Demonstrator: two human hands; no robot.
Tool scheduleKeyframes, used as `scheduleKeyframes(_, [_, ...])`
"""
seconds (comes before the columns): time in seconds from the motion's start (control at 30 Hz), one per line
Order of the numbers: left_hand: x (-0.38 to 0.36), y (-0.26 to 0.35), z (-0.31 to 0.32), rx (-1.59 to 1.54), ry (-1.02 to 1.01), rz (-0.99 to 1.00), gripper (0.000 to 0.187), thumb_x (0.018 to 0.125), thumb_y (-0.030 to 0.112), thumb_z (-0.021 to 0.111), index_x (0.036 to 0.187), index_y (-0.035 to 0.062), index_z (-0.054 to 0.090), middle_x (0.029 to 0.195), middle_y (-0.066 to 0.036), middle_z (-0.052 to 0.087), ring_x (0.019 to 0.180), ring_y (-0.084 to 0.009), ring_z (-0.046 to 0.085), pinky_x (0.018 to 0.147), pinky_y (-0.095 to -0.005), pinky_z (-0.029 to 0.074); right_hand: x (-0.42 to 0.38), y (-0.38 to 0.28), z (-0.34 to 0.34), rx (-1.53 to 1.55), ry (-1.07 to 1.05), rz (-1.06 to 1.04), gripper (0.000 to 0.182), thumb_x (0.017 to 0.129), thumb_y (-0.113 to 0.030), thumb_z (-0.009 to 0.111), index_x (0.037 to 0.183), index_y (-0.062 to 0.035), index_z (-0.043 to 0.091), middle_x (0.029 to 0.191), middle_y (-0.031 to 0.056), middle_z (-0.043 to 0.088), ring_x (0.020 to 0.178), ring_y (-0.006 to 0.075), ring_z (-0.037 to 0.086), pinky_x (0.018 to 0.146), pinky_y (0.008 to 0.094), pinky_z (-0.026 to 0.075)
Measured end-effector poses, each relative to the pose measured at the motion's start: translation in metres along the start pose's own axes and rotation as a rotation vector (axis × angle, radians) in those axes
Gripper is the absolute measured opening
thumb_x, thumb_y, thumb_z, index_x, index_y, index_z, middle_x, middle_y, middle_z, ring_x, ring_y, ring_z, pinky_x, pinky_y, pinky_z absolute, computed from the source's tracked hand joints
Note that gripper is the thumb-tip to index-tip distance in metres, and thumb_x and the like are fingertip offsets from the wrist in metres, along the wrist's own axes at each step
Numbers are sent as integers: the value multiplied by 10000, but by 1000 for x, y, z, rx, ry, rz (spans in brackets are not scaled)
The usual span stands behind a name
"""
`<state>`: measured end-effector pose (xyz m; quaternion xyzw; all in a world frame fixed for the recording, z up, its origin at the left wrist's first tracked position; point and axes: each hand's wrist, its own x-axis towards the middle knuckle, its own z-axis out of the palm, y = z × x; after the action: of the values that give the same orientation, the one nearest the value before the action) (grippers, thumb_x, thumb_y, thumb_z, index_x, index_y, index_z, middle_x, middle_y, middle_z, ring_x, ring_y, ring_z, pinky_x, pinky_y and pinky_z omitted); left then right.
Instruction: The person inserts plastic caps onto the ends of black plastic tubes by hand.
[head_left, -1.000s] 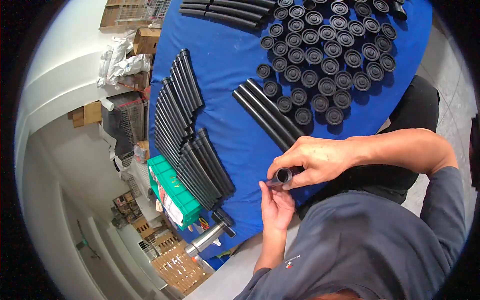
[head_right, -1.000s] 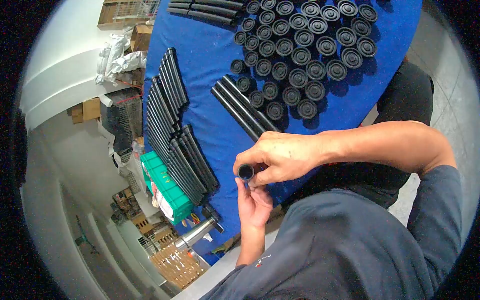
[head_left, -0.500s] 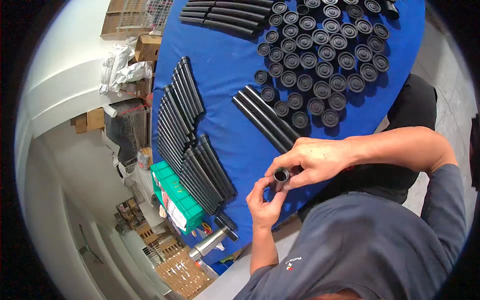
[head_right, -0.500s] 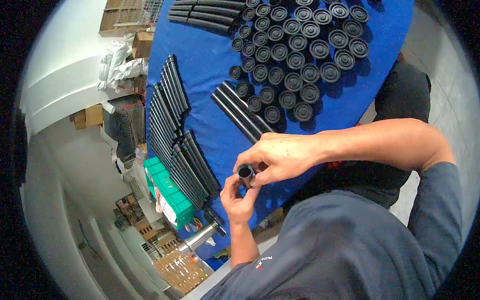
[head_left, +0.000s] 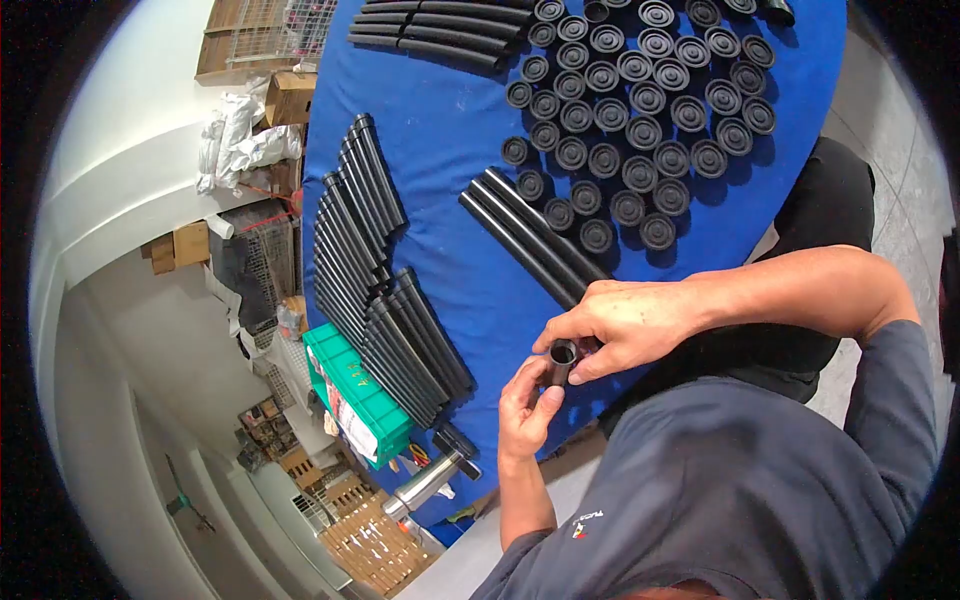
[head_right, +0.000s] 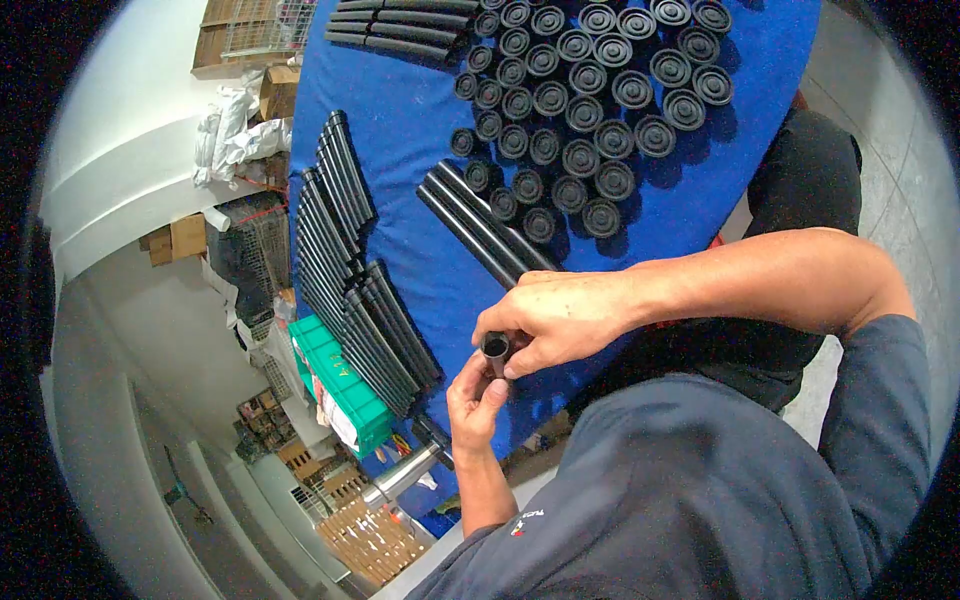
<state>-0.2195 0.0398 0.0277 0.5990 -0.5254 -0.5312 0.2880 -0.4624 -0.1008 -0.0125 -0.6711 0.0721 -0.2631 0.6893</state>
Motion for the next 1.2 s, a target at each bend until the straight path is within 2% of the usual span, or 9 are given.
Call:
scheduleKeyframes(0.5, [-2,-5,11,-79,230,-17,376,855,60,779,1183,-13,612,1066,-84,702,952,-154,666,887,-302,530,5,2,-2,-57,4,34,576,879,-401,781,1231,22,610,815,149,698,733,307,696,653,405,536])
scheduleKeyframes(0.63, [3,15,1,-544,430,176,358,953,194,655,1240,21,530,1021,-200,702,983,-328,682,959,-529,527,5,3,-2,-208,2,-33,766,832,-511,785,1316,26,533,896,199,714,812,384,708,700,450,554])
scheduleKeyframes(0.73, [-4,4,-15,-1070,447,121,307,991,197,625,1220,-6,597,1185,-210,701,1129,-336,673,968,-480,568,2,-6,-3,-215,-81,-17,817,824,-531,786,1341,43,521,943,213,713,851,391,708,738,449,559])
scheduleKeyframes(0.87, [-7,-24,4,-1421,443,-45,249,1014,165,605,1199,9,667,1307,-197,655,1191,-318,652,923,-389,628,3,-6,2,-111,0,-95,621,875,-326,761,1370,-27,536,989,213,708,865,376,706,763,451,554])
scheduleKeyframes(1.0, [-8,-39,35,-1715,257,-175,328,1038,256,585,1216,-9,661,1306,-193,656,1202,-321,647,947,-410,621,3,4,1,-194,39,-113,417,893,-216,717,1258,-49,603,820,192,673,748,379,678,669,472,525])
scheduleKeyframes(1.03, [-8,-29,45,-1634,366,-263,343,1044,296,577,1129,-23,671,1170,-200,707,1055,-309,707,846,-383,638,4,6,2,-194,52,-136,377,899,-225,717,1210,-41,607,758,177,659,709,376,668,636,475,511])
scheduleKeyframes(1.13, [-19,-20,44,-1363,56,-251,381,1035,366,586,1013,-7,661,994,-195,728,850,-283,727,705,-340,618,3,2,0,-219,19,-86,352,910,-234,712,1184,-38,612,749,178,655,700,371,666,626,469,503])
scheduleKeyframes(1.17, [-26,-6,38,-938,163,-312,301,951,297,736,927,18,625,839,-166,707,668,-266,676,606,-342,559,3,1,0,-213,28,-78,347,912,-239,713,1175,-36,614,749,179,656,699,371,666,625,466,504])
scheduleKeyframes(1.2, [-26,1,41,-574,295,-140,261,920,244,763,932,24,622,868,-151,701,710,-257,668,653,-336,553,3,1,0,-207,39,-71,342,914,-245,713,1166,-35,617,750,179,656,698,370,666,623,463,505])
